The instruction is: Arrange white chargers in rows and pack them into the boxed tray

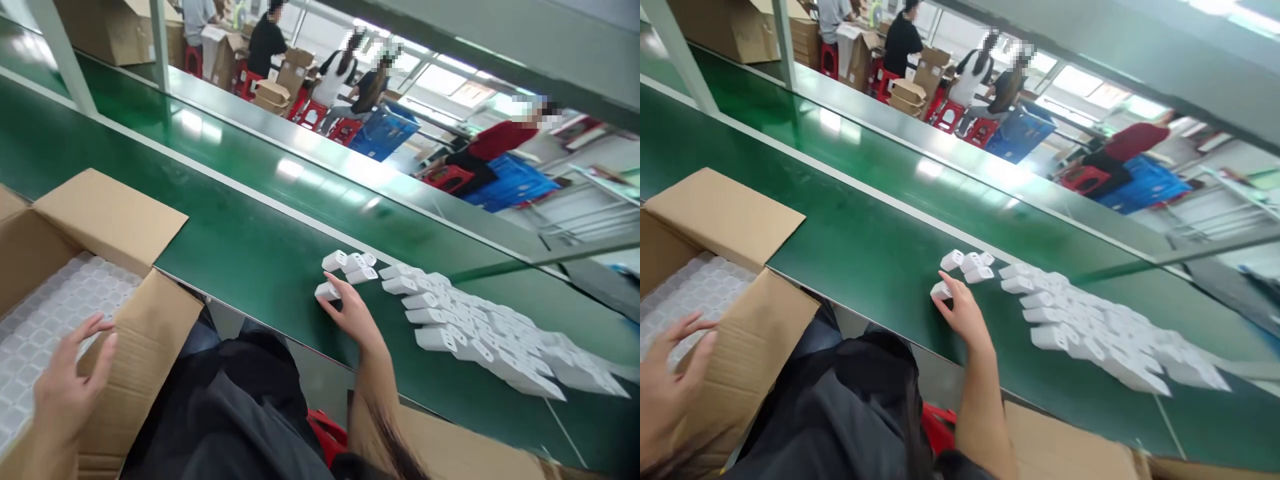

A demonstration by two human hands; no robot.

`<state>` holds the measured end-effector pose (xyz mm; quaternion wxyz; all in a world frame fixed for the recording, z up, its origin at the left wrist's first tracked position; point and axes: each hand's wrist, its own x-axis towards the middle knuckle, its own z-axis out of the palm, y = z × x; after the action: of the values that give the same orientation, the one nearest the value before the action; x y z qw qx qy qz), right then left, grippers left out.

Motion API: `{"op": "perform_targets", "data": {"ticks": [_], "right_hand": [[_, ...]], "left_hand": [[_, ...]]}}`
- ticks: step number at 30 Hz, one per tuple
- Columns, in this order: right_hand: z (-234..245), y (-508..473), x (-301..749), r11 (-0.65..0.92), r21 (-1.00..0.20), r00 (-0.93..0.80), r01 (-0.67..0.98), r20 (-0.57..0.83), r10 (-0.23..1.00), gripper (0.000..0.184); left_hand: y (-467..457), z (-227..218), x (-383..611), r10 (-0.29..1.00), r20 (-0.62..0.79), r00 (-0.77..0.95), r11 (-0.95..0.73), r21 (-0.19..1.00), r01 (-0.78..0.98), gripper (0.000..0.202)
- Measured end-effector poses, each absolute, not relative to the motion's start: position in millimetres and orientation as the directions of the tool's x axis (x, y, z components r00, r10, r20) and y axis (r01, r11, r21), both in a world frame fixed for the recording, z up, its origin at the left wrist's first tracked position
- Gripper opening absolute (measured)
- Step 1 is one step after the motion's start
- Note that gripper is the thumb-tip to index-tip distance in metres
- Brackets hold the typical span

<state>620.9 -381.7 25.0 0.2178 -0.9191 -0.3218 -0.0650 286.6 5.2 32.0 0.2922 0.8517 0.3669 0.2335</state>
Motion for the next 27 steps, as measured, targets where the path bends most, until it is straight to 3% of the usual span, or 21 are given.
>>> {"op": "perform_targets", "data": {"ticks": [2,4,7,12,17,21,24,27], "right_hand": [[17.4,-372.8,615.0,-0.672,-0.499,0.836,0.547,0.282,0.471,0.05],[16.2,-353.1,604.2,-0.555,-0.651,0.849,0.518,0.311,0.427,0.056],[19.9,-309.3,579.2,-0.275,-0.814,0.789,0.512,0.32,0.524,0.061],[26.6,-245.5,544.8,0.098,-0.891,0.595,0.443,0.374,0.712,0.049],[22.6,-222.7,535.3,0.177,-0.944,0.545,0.279,0.307,0.78,0.048],[13.2,-205.1,526.7,0.158,-0.97,0.48,0.187,0.231,0.846,0.048],[8.4,-186.4,517.8,0.116,-0.968,0.454,0.223,0.208,0.866,0.051],[7.7,-175.0,515.8,0.153,-0.94,0.339,0.305,0.258,0.905,0.05]], "left_hand": [[-18.1,29.7,323.2,0.74,0.171,0.651,-0.561,0.692,0.455,0.044],[-40.7,26.7,356.7,0.632,0.162,0.758,-0.576,0.753,0.319,0.039],[-67.9,23.8,392.8,0.442,0.172,0.881,-0.534,0.839,0.104,0.037],[-86.9,24.1,414.4,0.256,0.208,0.944,-0.434,0.897,-0.08,0.052],[-75.8,25.2,400.3,0.258,0.232,0.938,-0.377,0.918,-0.123,0.048],[-66.4,21.3,381.7,0.355,0.199,0.913,-0.332,0.94,-0.076,0.049],[-62.5,17.0,368.9,0.483,0.131,0.866,-0.225,0.974,-0.022,0.045],[-56.0,14.2,349.2,0.538,-0.034,0.842,0.012,0.999,0.033,0.041]]}}
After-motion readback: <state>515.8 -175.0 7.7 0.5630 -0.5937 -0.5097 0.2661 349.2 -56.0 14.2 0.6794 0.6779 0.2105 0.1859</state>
